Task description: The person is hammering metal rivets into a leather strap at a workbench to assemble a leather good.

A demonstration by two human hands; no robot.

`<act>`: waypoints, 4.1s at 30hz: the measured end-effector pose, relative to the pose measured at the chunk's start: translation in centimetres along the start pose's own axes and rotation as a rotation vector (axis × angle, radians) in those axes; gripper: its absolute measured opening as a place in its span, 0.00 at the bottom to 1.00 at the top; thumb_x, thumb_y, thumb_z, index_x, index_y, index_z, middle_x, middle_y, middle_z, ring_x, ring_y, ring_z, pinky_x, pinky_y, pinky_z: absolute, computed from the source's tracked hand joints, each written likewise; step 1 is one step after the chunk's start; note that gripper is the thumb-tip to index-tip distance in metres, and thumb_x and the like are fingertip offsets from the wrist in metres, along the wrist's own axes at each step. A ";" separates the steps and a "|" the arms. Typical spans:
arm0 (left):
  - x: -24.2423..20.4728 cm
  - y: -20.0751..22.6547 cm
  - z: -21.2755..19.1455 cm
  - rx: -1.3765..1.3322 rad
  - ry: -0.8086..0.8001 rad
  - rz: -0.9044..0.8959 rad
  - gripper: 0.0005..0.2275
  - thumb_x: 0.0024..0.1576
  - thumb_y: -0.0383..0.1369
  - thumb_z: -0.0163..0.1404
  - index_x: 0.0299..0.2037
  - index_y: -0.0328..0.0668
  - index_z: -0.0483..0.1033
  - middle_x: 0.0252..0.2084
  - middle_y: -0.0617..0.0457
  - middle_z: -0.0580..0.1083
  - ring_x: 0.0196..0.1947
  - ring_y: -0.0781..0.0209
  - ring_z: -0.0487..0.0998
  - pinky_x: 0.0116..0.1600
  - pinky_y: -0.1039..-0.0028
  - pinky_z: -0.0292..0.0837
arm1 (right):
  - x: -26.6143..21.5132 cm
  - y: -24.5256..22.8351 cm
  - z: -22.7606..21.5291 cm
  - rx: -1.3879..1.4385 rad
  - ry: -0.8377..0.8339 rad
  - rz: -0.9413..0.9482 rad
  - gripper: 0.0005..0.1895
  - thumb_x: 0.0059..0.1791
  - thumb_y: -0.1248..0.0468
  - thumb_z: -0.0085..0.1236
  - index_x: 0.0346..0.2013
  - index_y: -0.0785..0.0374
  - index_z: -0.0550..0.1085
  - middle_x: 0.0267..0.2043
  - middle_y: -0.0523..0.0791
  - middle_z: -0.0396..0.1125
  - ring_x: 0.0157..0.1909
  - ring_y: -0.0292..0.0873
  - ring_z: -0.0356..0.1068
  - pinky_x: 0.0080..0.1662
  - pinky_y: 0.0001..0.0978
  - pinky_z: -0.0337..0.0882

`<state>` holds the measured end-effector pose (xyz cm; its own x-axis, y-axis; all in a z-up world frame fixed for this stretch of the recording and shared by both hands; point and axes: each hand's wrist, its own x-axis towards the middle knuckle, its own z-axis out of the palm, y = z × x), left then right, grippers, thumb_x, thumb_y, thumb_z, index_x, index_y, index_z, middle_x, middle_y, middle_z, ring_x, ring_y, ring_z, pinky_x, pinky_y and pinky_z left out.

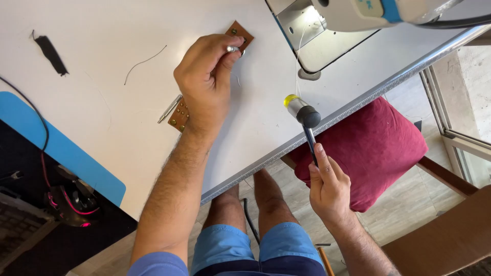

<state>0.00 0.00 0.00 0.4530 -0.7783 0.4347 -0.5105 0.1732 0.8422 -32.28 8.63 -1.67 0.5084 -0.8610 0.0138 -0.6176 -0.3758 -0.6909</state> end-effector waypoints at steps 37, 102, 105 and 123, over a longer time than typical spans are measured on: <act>-2.0 -1.9 1.1 0.115 -0.029 0.158 0.03 0.64 0.18 0.51 0.46 0.26 0.74 0.40 0.41 0.76 0.38 0.49 0.80 0.43 0.67 0.80 | 4.0 -2.6 -0.3 0.021 -0.042 -0.013 0.28 0.60 0.74 0.48 0.74 0.57 0.58 0.29 0.42 0.54 0.28 0.41 0.51 0.32 0.31 0.61; -1.7 0.1 -2.9 0.218 -0.043 0.061 0.09 0.58 0.18 0.36 0.43 0.24 0.69 0.37 0.39 0.67 0.35 0.43 0.67 0.41 0.58 0.64 | -2.1 -1.6 -0.5 -0.003 0.078 -0.061 0.27 0.58 0.73 0.50 0.72 0.65 0.60 0.33 0.47 0.63 0.29 0.41 0.60 0.33 0.34 0.66; -1.8 -0.7 -2.8 0.428 -0.154 0.060 0.05 0.59 0.26 0.48 0.42 0.34 0.71 0.37 0.45 0.69 0.32 0.46 0.68 0.37 0.58 0.61 | -2.5 -1.2 -0.2 -0.016 0.065 -0.062 0.27 0.58 0.74 0.50 0.73 0.62 0.60 0.35 0.47 0.65 0.28 0.41 0.59 0.32 0.33 0.65; -1.8 -2.9 -1.0 0.574 -0.239 0.004 0.18 0.51 0.39 0.65 0.45 0.38 0.75 0.38 0.51 0.70 0.35 0.50 0.72 0.38 0.59 0.66 | -0.3 -0.7 -0.8 0.000 0.029 -0.075 0.26 0.58 0.76 0.49 0.72 0.63 0.61 0.29 0.42 0.54 0.27 0.38 0.50 0.29 0.28 0.57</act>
<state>1.39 1.52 -2.90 0.3084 -0.9033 0.2983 -0.8535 -0.1243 0.5060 -32.44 8.89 -0.63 0.5353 -0.8402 0.0863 -0.5787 -0.4393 -0.6871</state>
